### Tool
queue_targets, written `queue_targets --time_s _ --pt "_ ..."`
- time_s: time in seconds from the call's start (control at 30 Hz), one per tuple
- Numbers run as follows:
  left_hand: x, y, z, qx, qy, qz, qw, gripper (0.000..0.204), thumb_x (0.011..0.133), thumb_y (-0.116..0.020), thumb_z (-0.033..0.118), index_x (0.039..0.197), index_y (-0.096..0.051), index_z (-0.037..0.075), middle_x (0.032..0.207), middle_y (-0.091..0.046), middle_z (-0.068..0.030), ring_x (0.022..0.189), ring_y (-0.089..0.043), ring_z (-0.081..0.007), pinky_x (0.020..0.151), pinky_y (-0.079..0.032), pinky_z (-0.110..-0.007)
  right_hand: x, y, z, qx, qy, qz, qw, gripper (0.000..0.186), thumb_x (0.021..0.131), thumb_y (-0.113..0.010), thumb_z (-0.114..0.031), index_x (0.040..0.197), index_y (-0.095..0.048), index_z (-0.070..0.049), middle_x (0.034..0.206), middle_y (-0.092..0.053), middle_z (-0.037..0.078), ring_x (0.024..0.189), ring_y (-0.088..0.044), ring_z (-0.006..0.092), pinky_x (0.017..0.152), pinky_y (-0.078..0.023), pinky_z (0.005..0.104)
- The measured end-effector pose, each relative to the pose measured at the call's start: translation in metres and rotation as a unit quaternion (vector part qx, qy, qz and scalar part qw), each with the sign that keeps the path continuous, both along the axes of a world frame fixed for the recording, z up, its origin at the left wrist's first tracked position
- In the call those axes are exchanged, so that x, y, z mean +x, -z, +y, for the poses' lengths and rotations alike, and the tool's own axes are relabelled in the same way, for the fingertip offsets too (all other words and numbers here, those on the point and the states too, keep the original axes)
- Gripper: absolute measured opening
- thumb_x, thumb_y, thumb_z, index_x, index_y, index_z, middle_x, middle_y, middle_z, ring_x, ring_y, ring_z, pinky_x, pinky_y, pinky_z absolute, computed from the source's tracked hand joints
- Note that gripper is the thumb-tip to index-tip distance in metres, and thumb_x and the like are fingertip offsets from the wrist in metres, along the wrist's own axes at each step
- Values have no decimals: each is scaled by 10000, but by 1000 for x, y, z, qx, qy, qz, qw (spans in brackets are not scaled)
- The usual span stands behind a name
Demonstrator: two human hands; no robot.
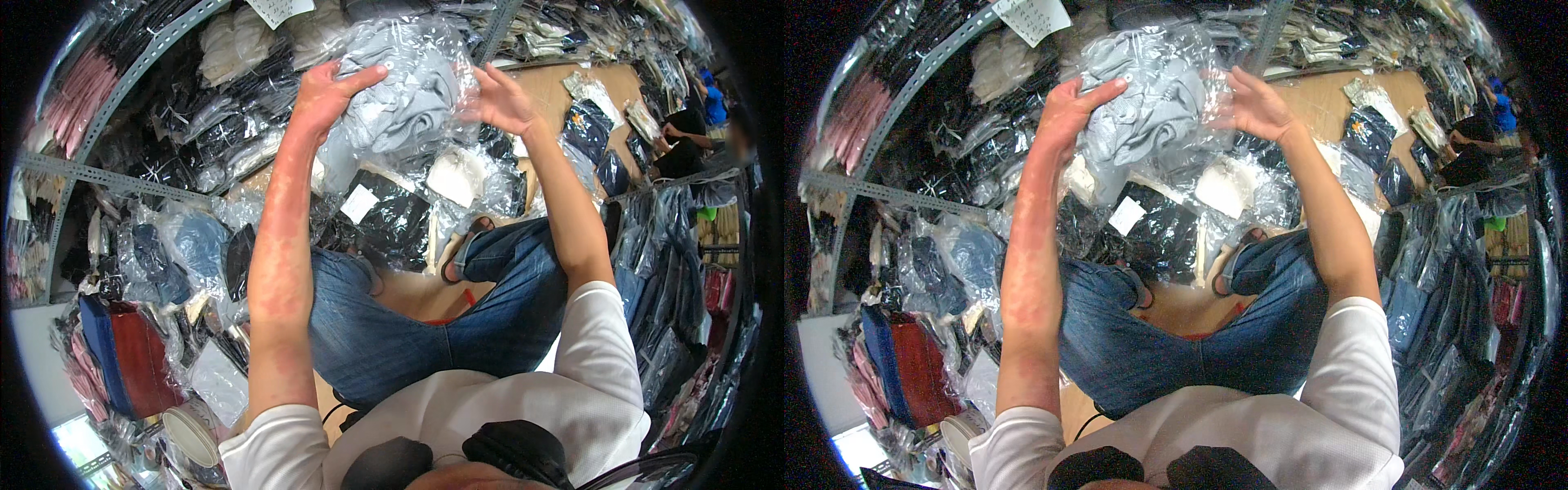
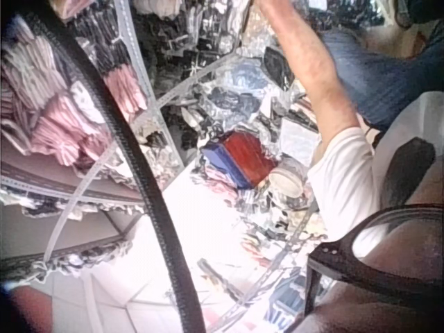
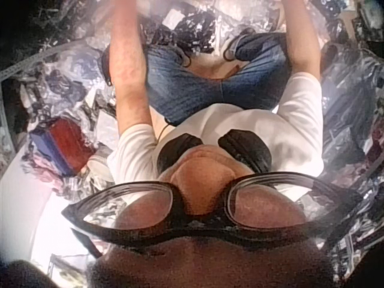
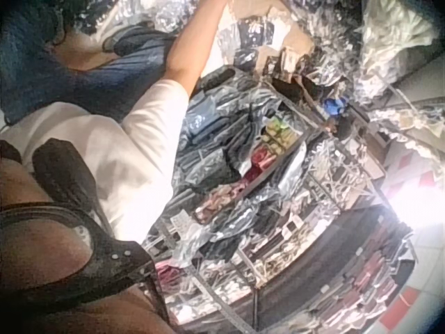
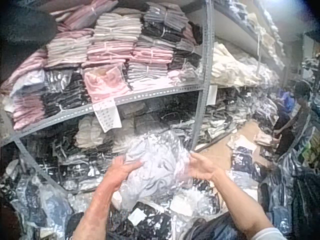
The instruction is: The person sits on a stool and packs various clothing items, including pants and shirts, into clear plastic bags. They fold the items, place them inside the bags, and secure the bags with white twist ties.
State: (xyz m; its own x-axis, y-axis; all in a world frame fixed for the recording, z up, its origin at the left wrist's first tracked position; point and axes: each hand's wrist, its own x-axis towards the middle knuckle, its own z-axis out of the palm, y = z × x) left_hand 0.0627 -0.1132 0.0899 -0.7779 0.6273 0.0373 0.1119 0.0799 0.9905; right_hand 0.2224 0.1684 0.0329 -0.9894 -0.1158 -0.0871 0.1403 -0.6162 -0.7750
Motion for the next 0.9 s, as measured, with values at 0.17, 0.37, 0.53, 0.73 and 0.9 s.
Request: queue_targets --time_s 0.17,0.37,0.53,0.73,0.9 --pt "23 -32 -1 -85 -24 100 991 744 700 -853 397 1187 -606 -108 1077 -683 -175 938 -658 -189 848 -511 -300 -22 35 -51 -119 10 11 993 660 961 -533 -473 1445 -380 -51 1400 -507 153 1270 -513 307 1092 -389 491" --pt "-11 10 -16 -83 -7 16 996 685 756 -804 298 1241 -542 -107 1103 -663 -178 960 -654 -227 867 -512 -316 -25 50 -64 -130 32 1 991 567 951 -598 -340 1369 -456 16 1341 -559 181 1237 -553 289 1084 -414 457" --pt "-40 49 -27 -127 62 -111 984 612 799 -770 286 1229 -562 -97 1107 -663 -178 975 -654 -224 867 -523 -332 -28 86 -84 -106 21 -53 993 355 918 -646 -214 1199 -595 -2 1161 -668 133 1057 -656 254 994 -495 433" --pt "-70 134 -33 -412 66 97 904 832 733 -749 554 1207 -587 -111 1142 -665 -207 968 -667 -276 866 -520 -375 -24 176 -142 -194 76 -143 968 311 893 -645 -137 1174 -591 -14 1120 -667 130 1022 -662 265 921 -534 445" --pt "-46 168 -37 -543 174 100 815 911 691 -753 535 1286 -520 -114 1286 -583 -267 1182 -589 -352 991 -459 -398 13 246 -169 -212 103 -214 948 344 898 -625 -115 1216 -557 -1 1126 -664 131 1003 -655 283 896 -535 423"
